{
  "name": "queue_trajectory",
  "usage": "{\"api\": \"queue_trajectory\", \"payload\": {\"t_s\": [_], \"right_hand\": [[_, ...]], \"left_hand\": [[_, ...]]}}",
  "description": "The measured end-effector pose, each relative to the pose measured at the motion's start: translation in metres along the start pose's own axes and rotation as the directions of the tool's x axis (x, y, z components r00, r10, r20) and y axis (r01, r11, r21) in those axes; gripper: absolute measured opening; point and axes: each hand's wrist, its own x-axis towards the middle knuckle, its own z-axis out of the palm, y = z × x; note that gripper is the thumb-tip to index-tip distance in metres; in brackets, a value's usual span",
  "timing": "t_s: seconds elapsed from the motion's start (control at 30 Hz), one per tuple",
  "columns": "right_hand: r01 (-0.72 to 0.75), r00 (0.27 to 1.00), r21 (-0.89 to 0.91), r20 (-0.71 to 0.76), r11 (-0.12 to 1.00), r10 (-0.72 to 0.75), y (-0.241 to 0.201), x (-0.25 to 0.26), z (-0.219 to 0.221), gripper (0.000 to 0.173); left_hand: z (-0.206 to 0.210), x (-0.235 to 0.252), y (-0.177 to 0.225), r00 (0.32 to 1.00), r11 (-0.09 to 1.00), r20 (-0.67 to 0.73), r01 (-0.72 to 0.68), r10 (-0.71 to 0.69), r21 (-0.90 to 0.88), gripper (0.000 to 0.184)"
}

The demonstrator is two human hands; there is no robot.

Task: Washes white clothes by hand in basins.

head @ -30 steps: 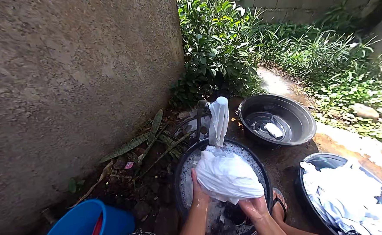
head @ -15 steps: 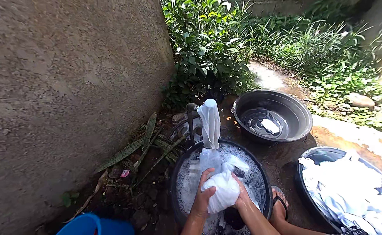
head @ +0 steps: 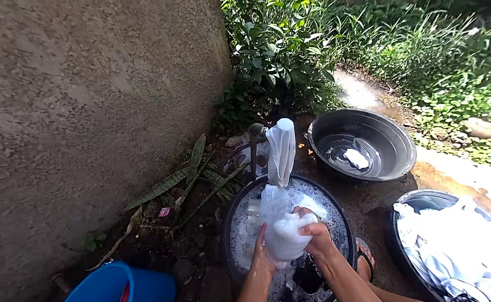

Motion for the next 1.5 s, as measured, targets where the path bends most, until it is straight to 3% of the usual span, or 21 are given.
{"api": "queue_trajectory", "payload": {"t_s": [0.13,0.2,0.23,0.3,0.33,0.37,0.4,0.47,0.57,0.63,0.7,0.77,0.87,0.93,1.0,1.07,1.13,1.23,1.37,1.43,1.5], "right_hand": [[0.028,0.984,0.177,0.171,0.984,-0.059,-0.006,0.003,-0.017,0.012],[0.028,0.985,0.254,0.156,0.967,-0.07,-0.013,-0.004,-0.029,0.022],[0.024,0.988,0.266,0.14,0.964,-0.063,-0.017,-0.011,-0.038,0.037],[-0.044,0.995,0.208,0.094,0.977,0.025,-0.023,-0.032,-0.059,0.087],[-0.126,0.992,0.149,0.048,0.981,0.121,-0.027,-0.043,-0.068,0.101],[-0.236,0.971,0.093,-0.019,0.967,0.238,-0.029,-0.054,-0.074,0.108],[-0.351,0.931,0.067,-0.081,0.934,0.356,-0.027,-0.063,-0.076,0.109],[-0.519,0.846,0.15,-0.052,0.842,0.531,-0.014,-0.076,-0.078,0.101],[-0.554,0.79,0.351,-0.067,0.755,0.61,0.006,-0.065,-0.055,0.107],[-0.428,0.823,0.467,-0.155,0.774,0.547,0.013,-0.045,-0.031,0.094],[-0.263,0.811,0.501,-0.348,0.824,0.471,0.01,-0.022,-0.009,0.064],[-0.124,0.76,0.415,-0.544,0.901,0.355,-0.001,-0.004,0.011,0.042],[-0.027,0.789,0.012,-0.614,1.0,0.029,-0.017,0.012,0.032,0.02],[0.035,0.836,-0.264,-0.521,0.964,-0.173,-0.031,0.02,0.048,0.037],[0.193,0.879,-0.517,-0.286,0.834,-0.381,-0.04,0.025,0.057,0.027],[0.347,0.876,-0.72,0.019,0.601,-0.483,-0.047,0.028,0.062,0.015],[0.466,0.838,-0.804,0.267,0.369,-0.475,-0.05,0.027,0.068,0.013],[0.585,0.766,-0.805,0.509,0.099,-0.392,-0.038,0.02,0.076,0.012],[0.682,0.707,-0.73,0.673,-0.041,-0.219,-0.004,0.006,0.08,0.014],[0.702,0.699,-0.708,0.705,-0.075,-0.116,0.01,-0.002,0.085,0.018],[0.717,0.688,-0.688,0.725,-0.113,-0.046,0.024,-0.009,0.088,0.02]], "left_hand": [[-0.005,-0.008,0.005,0.967,0.984,0.19,0.176,-0.17,-0.018,0.073],[-0.006,-0.018,0.015,0.927,0.969,0.283,0.243,-0.247,0.05,0.087],[-0.007,-0.023,0.021,0.913,0.967,0.318,0.241,-0.255,0.084,0.087],[-0.002,-0.035,0.037,0.932,0.977,0.322,0.109,-0.164,0.181,0.061],[0.005,-0.041,0.046,0.95,0.966,0.309,-0.029,-0.054,0.256,0.041],[0.013,-0.043,0.056,0.944,0.913,0.324,-0.187,0.065,0.362,0.035],[0.021,-0.045,0.067,0.907,0.793,0.393,-0.348,0.15,0.499,0.045],[0.038,-0.051,0.087,0.76,0.417,0.631,-0.63,0.158,0.655,0.057],[0.052,-0.063,0.081,0.497,-0.074,0.868,-0.866,-0.015,0.495,0.055],[0.051,-0.069,0.064,0.343,-0.216,0.936,-0.923,-0.081,0.319,0.059],[0.042,-0.068,0.058,0.29,-0.163,0.957,-0.944,0.012,0.288,0.056],[0.031,-0.061,0.063,0.354,0.076,0.894,-0.935,0.276,0.347,0.044],[0.033,-0.048,0.066,0.584,0.568,0.511,-0.796,0.63,0.209,0.04],[0.046,-0.043,0.07,0.733,0.76,0.336,-0.646,0.592,0.07,0.034],[0.059,-0.034,0.078,0.849,0.888,0.305,-0.46,0.431,0.026,0.052],[0.069,-0.027,0.083,0.928,0.962,0.289,-0.264,0.233,0.074,0.054],[0.079,-0.025,0.087,0.962,0.98,0.269,-0.101,0.052,0.171,0.049],[0.083,-0.013,0.092,0.957,0.921,0.25,0.04,-0.146,0.388,0.047],[0.069,0.022,0.1,0.836,0.714,0.353,0.064,-0.419,0.697,0.047],[0.073,0.024,0.106,0.81,0.554,0.344,-0.028,-0.476,0.832,0.044],[0.073,0.027,0.11,0.789,0.355,0.398,-0.244,-0.468,0.902,0.036]]}}
